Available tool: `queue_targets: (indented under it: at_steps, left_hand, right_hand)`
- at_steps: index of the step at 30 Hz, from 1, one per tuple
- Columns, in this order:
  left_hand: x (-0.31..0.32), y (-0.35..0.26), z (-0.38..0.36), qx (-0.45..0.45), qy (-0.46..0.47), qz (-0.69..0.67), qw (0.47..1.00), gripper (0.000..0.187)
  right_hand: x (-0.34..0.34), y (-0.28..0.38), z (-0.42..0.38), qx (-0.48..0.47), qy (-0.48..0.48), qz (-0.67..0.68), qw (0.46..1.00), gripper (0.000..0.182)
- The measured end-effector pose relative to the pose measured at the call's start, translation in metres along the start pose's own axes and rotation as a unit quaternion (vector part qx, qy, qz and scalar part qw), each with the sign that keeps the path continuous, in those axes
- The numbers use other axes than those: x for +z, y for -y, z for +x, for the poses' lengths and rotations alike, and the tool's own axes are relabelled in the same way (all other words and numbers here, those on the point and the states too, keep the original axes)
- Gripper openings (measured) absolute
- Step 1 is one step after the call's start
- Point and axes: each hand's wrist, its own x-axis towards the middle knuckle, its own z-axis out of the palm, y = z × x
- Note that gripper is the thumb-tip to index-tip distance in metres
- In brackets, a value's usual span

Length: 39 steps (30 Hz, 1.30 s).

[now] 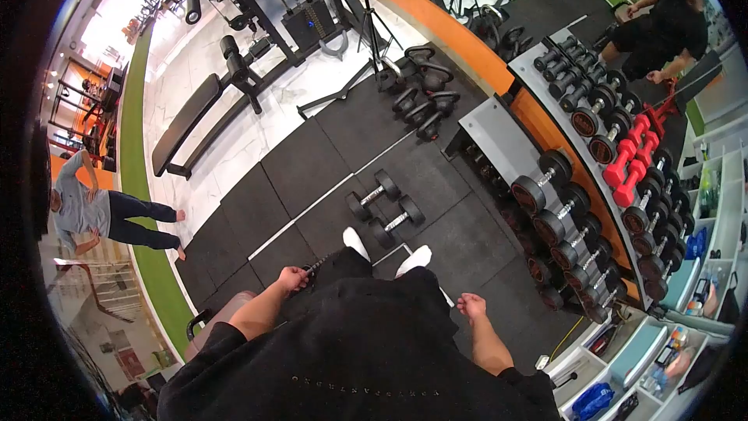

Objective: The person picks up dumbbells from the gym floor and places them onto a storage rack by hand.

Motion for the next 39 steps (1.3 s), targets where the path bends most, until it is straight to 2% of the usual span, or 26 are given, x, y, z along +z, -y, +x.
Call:
queue_targets:
  at_steps: [5,9,10,12,15,18,21,25,29,33,35,39]
  left_hand:
    - [0.008,0.003,0.007,-0.034,0.021,0.033,0.999,0.011]
    - [0.018,-0.029,0.042,0.046,0.04,0.031,0.998,0.014]
    - [0.023,-0.037,0.049,0.044,0.042,0.026,0.998,0.014]
    - [0.035,-0.06,0.062,0.123,0.035,-0.019,0.992,0.015]
    - [0.046,-0.095,0.064,0.186,0.032,0.043,0.981,0.016]
    - [0.056,-0.105,0.068,0.197,0.063,0.007,0.978,0.016]
    - [0.06,-0.088,0.081,0.198,0.054,0.019,0.978,0.017]
    - [0.046,-0.072,0.051,0.133,0.03,0.072,0.988,0.016]
    - [0.038,-0.029,0.053,0.06,0.04,0.043,0.996,0.014]
    - [0.04,-0.006,0.057,0.029,0.028,0.051,0.998,0.013]
    - [0.045,-0.006,0.055,0.024,0.038,0.02,0.999,0.014]
    - [0.061,-0.035,0.046,0.049,0.034,0.014,0.998,0.015]
  right_hand:
    - [-0.004,-0.01,-0.013,0.013,-0.027,0.005,1.0,0.014]
    - [0.003,-0.01,-0.033,0.001,-0.032,-0.023,0.999,0.015]
    - [0.002,-0.015,-0.036,-0.005,-0.03,-0.009,0.999,0.015]
    - [-0.003,-0.022,-0.04,-0.02,-0.025,0.001,0.999,0.015]
    - [-0.004,-0.02,-0.043,-0.046,-0.03,-0.01,0.998,0.016]
    - [-0.011,-0.025,-0.048,-0.034,-0.026,-0.011,0.999,0.015]
    - [-0.01,-0.026,-0.051,-0.029,-0.049,-0.003,0.998,0.015]
    - [-0.012,-0.029,-0.047,-0.046,-0.036,-0.024,0.998,0.015]
    - [-0.015,-0.023,-0.047,-0.057,-0.026,-0.052,0.997,0.015]
    - [-0.019,-0.014,-0.05,-0.048,-0.035,-0.028,0.998,0.015]
    - [-0.023,-0.008,-0.053,-0.016,-0.056,-0.002,0.998,0.016]
    - [-0.03,-0.009,-0.044,-0.016,-0.045,0.018,0.999,0.015]
